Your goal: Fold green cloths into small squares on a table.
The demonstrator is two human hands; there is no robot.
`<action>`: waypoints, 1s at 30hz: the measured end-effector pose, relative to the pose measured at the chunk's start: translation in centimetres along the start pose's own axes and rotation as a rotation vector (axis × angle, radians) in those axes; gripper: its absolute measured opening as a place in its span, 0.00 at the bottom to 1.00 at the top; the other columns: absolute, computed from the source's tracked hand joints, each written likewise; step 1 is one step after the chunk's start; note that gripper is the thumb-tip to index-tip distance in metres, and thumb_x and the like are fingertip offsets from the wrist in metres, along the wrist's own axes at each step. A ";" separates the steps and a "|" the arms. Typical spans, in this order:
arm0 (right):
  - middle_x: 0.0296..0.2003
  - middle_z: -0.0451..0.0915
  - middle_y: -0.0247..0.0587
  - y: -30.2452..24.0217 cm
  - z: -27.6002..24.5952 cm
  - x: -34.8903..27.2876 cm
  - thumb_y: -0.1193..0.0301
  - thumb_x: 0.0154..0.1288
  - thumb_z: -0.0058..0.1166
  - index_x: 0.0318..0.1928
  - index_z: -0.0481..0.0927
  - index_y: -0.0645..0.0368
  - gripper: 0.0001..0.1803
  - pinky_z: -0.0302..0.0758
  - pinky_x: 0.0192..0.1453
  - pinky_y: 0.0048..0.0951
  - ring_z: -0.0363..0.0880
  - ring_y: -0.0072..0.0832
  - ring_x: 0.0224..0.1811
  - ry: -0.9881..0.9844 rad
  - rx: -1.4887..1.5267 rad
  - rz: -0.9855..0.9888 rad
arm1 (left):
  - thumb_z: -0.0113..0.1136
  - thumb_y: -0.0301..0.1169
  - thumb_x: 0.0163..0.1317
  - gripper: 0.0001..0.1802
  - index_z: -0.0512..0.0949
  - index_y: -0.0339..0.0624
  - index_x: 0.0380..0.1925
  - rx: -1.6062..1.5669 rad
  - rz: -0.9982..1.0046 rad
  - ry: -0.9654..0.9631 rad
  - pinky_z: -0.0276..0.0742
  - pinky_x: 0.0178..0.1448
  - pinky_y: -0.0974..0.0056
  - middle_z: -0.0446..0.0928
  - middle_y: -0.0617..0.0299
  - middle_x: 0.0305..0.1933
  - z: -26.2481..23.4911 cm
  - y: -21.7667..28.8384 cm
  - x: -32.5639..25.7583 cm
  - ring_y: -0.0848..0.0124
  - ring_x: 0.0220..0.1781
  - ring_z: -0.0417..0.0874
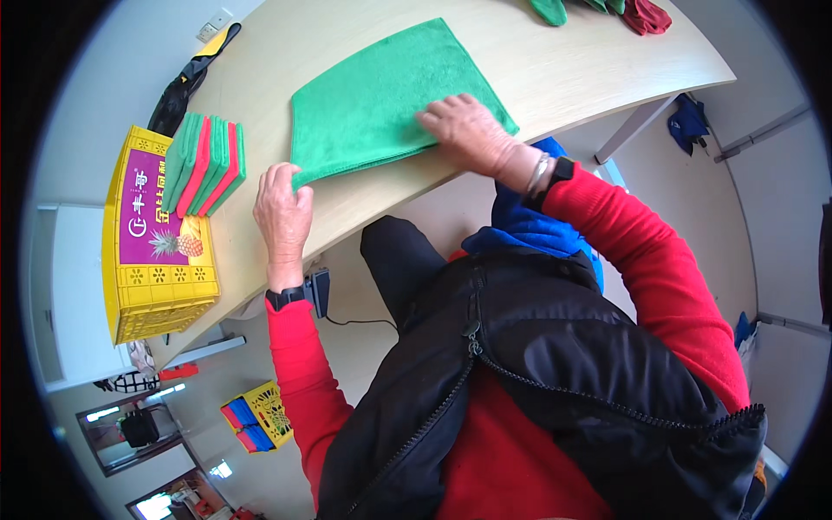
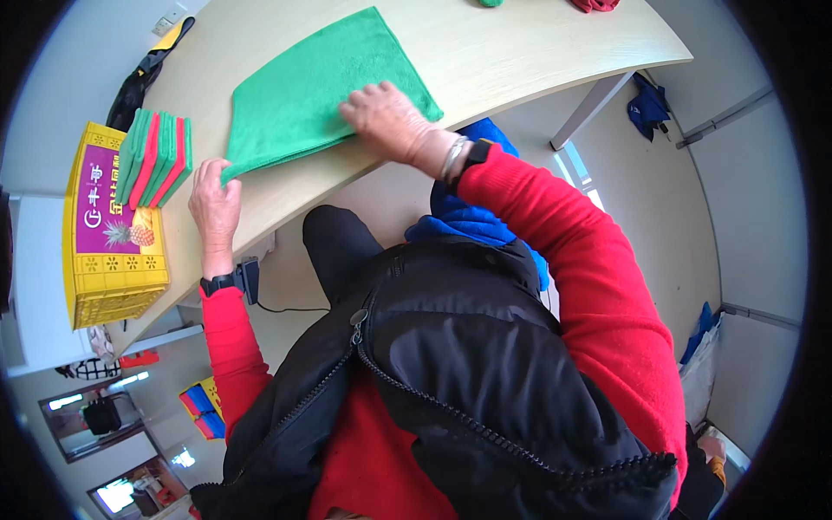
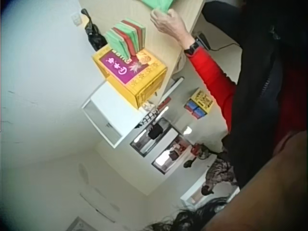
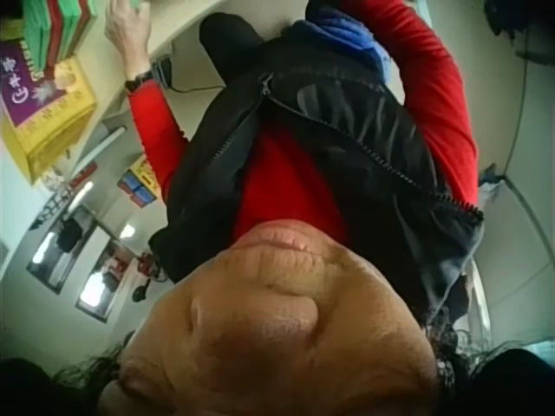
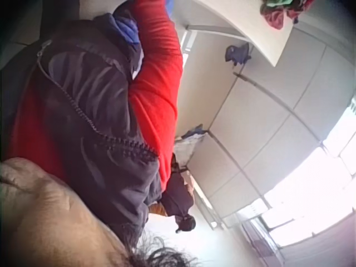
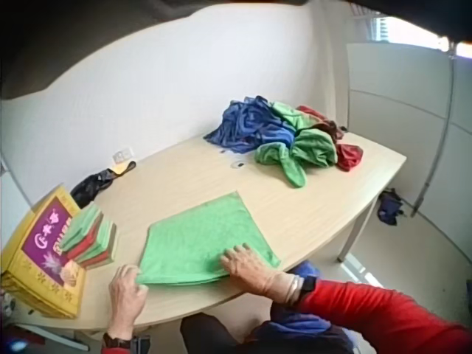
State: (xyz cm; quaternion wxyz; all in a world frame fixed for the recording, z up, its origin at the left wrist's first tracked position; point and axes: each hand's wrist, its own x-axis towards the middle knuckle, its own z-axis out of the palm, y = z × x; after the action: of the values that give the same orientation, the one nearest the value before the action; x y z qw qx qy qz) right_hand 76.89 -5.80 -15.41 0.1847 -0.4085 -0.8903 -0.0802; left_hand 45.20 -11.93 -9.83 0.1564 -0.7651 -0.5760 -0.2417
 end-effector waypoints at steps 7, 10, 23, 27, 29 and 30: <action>0.52 0.83 0.43 7.0 -0.7 -3.3 0.80 0.59 0.58 0.46 0.83 0.61 0.13 0.77 0.60 0.41 0.80 0.46 0.55 0.108 0.340 -0.101 | 0.55 0.18 0.49 0.14 0.75 0.37 0.39 -0.184 -0.027 -0.098 0.76 0.56 0.54 0.79 0.52 0.46 -0.6 -1.7 -3.6 0.53 0.51 0.79; 0.51 0.84 0.43 7.1 -1.5 -3.6 0.81 0.60 0.59 0.46 0.84 0.61 0.12 0.78 0.60 0.40 0.81 0.44 0.55 0.053 0.519 -0.114 | 0.56 0.18 0.52 0.13 0.75 0.37 0.39 -0.327 -0.074 -0.188 0.76 0.56 0.57 0.79 0.54 0.46 -2.1 -2.3 -5.8 0.55 0.49 0.80; 0.37 0.86 0.38 10.7 -1.1 8.8 0.62 0.67 0.62 0.49 0.84 0.64 0.18 0.79 0.46 0.27 0.82 0.24 0.38 -0.219 1.033 0.477 | 0.63 0.29 0.64 0.09 0.80 0.34 0.39 -0.974 -0.701 -0.060 0.69 0.42 0.72 0.77 0.69 0.36 1.9 -8.5 2.6 0.82 0.39 0.73; 0.34 0.85 0.38 11.0 3.6 11.3 0.61 0.66 0.63 0.48 0.85 0.65 0.20 0.78 0.40 0.27 0.81 0.24 0.35 -0.241 1.057 0.607 | 0.65 0.30 0.65 0.09 0.78 0.36 0.30 -0.969 -0.747 -0.072 0.65 0.35 0.70 0.74 0.72 0.29 8.2 -13.3 1.5 0.83 0.31 0.68; 0.32 0.84 0.38 10.2 3.9 10.4 0.60 0.65 0.63 0.47 0.85 0.64 0.20 0.78 0.37 0.27 0.80 0.24 0.33 -0.251 1.049 0.672 | 0.65 0.31 0.65 0.12 0.76 0.37 0.27 -0.907 -0.823 -0.070 0.63 0.32 0.69 0.71 0.74 0.26 9.3 -13.2 1.1 0.83 0.29 0.66; 0.32 0.84 0.38 9.9 3.8 10.1 0.60 0.65 0.63 0.47 0.85 0.64 0.20 0.78 0.37 0.27 0.80 0.24 0.33 -0.256 1.051 0.670 | 0.65 0.31 0.65 0.12 0.76 0.37 0.27 -0.905 -0.828 -0.071 0.63 0.32 0.69 0.71 0.74 0.26 9.4 -13.5 0.7 0.83 0.29 0.66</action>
State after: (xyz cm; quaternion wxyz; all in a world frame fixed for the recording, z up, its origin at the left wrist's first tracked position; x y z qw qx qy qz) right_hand 77.39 8.85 -14.97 0.2676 -0.5262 -0.6496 0.4792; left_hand 34.18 -2.65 -17.80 -0.3100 -0.4758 -0.6706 -0.4773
